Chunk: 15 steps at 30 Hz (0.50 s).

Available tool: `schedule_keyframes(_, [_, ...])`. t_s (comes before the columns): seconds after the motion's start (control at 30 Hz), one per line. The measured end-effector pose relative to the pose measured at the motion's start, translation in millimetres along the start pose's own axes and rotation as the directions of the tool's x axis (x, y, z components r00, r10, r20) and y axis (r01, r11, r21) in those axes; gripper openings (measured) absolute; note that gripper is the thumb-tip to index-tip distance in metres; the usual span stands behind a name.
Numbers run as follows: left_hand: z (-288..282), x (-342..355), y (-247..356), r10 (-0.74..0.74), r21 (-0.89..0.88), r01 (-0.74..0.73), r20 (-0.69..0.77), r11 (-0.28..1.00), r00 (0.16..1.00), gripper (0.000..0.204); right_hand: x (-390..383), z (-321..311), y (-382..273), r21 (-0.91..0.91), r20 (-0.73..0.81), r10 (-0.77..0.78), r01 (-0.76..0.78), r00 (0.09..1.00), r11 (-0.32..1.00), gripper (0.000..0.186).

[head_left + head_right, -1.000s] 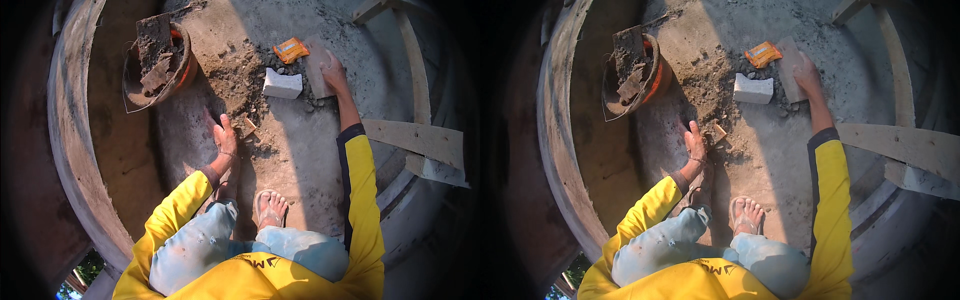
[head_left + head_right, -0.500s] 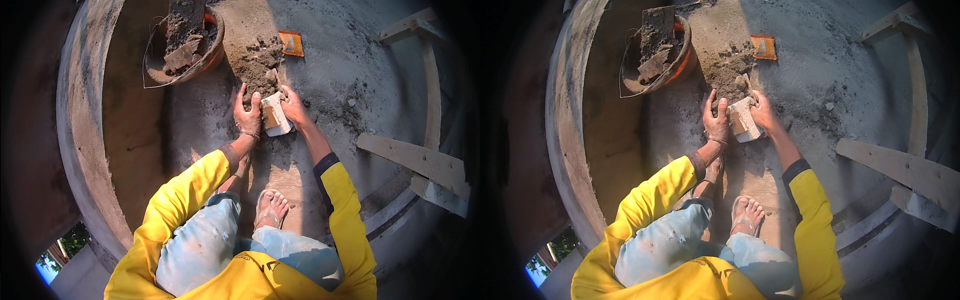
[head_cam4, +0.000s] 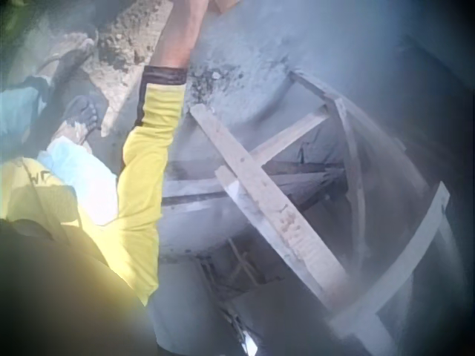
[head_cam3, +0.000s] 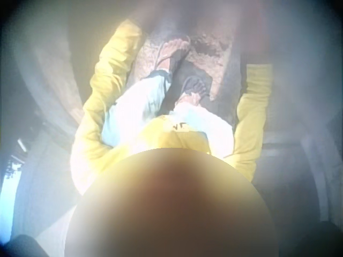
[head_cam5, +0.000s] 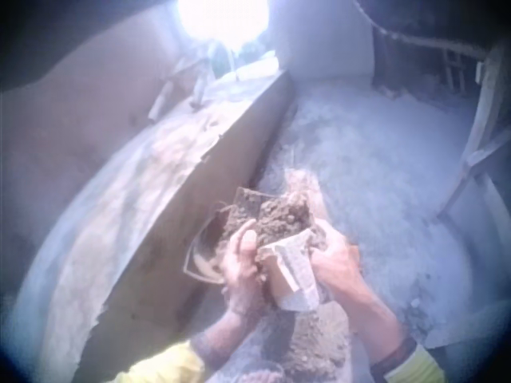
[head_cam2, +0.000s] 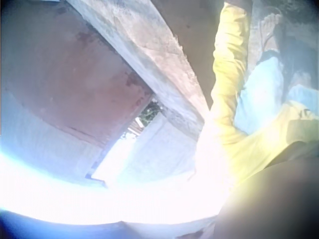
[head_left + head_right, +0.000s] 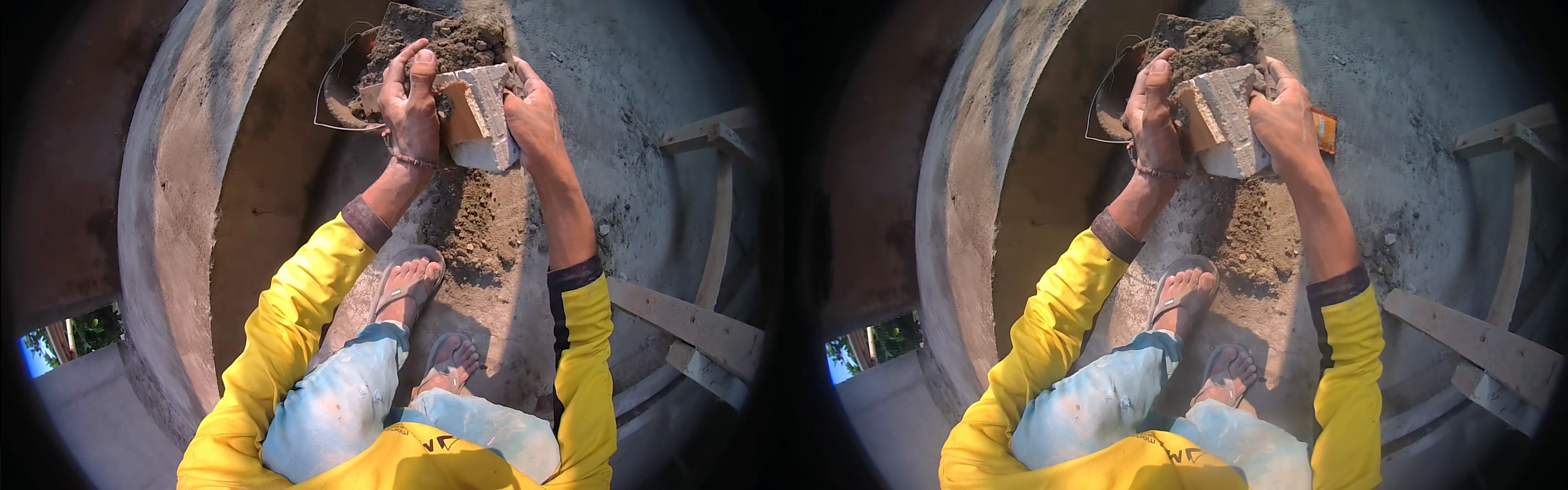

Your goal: The person scoops cement from a bucket with a trowel and spreads it along a curved concrete edge, smoothing the surface. They repeatedly transfer cement from the bucket to the edge and level it with the trowel.

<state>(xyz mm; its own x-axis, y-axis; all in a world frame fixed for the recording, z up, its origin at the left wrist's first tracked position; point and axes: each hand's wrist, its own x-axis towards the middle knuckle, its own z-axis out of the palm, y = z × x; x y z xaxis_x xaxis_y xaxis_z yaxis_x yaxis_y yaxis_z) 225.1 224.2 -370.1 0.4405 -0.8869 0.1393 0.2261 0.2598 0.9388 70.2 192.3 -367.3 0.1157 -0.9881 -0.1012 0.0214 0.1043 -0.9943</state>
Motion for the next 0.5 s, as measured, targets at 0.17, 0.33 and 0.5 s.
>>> schedule_keyframes(0.17, [-41, 94, 16, 0.552, 0.251, -0.56, 0.108, 0.789, 0.826, 0.052, 59, 81, -18, -0.283, -0.134, -0.379, 0.331, 0.915, 0.9, 0.054])
schedule_keyframes(0.33, [-96, 89, -34, 0.151, 0.655, -0.094, -0.031, 0.749, 0.988, 0.061, 72, 103, 9, -0.536, -0.125, -0.517, 0.381, 0.847, 0.754, 0.048])
schedule_keyframes(0.5, [-110, 88, -69, 0.303, 0.852, -0.189, 0.038, 0.488, 0.952, 0.069, 67, 82, -26, -0.721, -0.018, -0.742, 0.506, 0.67, 0.474, 0.045])
